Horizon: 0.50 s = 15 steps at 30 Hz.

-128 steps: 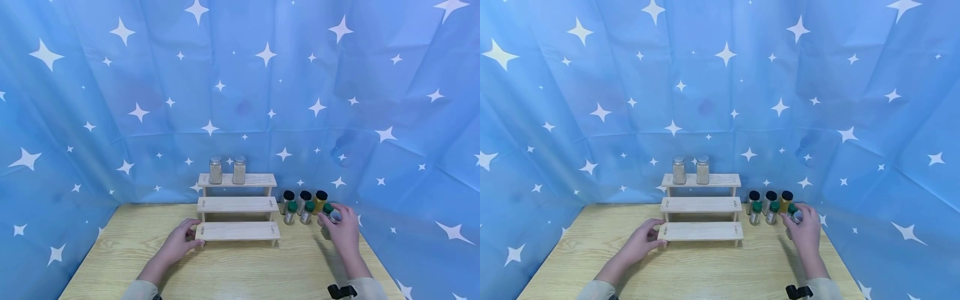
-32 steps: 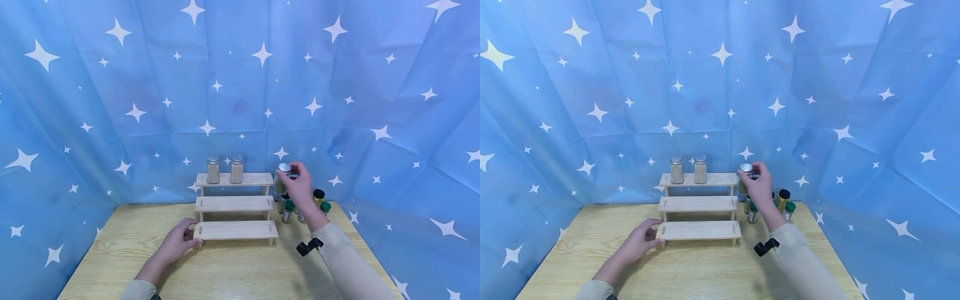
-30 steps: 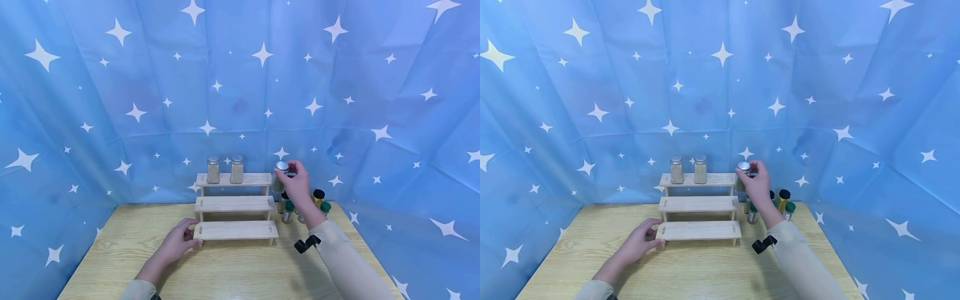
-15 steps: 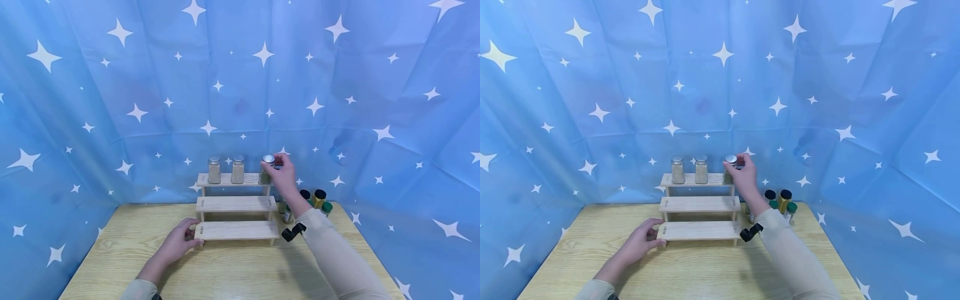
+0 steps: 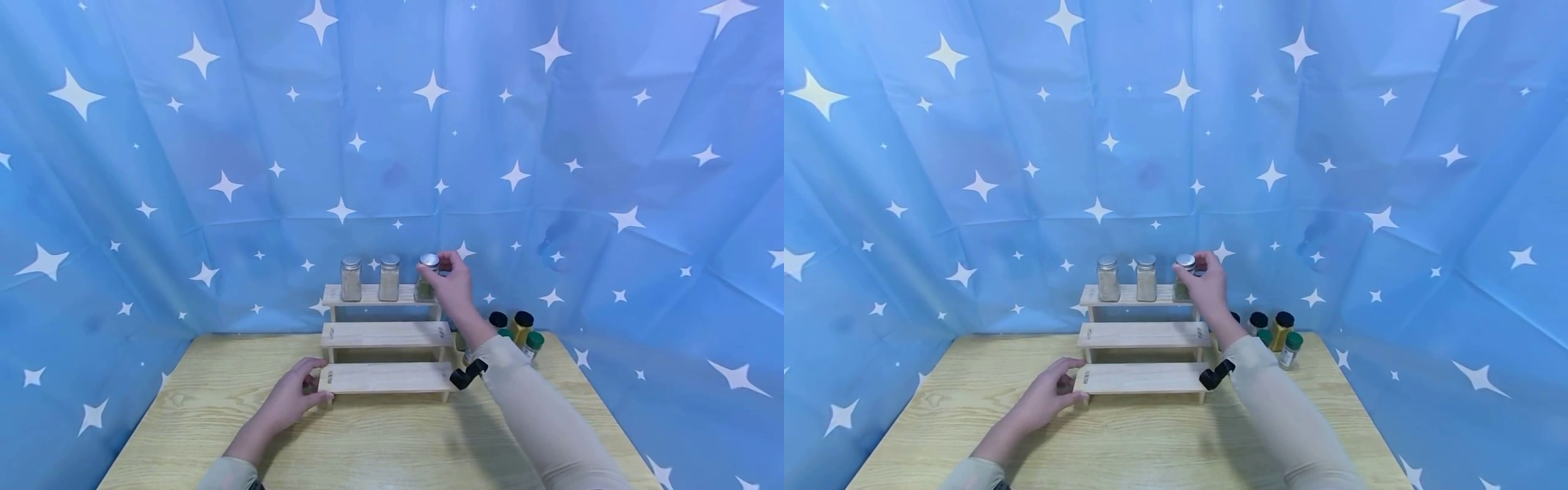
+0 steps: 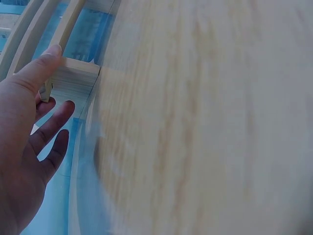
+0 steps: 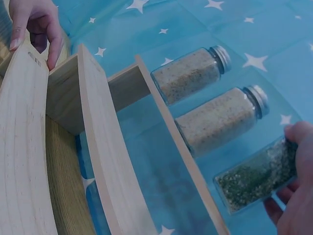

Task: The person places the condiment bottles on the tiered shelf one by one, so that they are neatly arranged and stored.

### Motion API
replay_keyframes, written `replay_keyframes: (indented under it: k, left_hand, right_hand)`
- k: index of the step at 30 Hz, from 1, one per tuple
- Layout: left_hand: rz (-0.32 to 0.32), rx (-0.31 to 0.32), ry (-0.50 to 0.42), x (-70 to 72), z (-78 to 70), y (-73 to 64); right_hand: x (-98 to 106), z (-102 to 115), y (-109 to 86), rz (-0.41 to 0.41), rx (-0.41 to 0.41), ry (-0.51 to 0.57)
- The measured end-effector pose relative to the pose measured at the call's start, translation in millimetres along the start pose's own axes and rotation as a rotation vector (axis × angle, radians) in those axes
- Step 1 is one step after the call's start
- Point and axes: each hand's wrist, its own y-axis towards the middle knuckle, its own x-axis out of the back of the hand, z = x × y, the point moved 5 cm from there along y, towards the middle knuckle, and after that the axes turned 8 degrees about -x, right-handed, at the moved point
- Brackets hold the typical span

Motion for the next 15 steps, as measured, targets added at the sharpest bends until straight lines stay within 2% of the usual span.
replay_keyframes:
  k: [15]
  left_hand:
    - [-0.002, 0.013, 0.003, -0.3, -0.9, 0.3]
  right_hand:
    - [-8, -12, 1.8, 0.023, 0.012, -0.041]
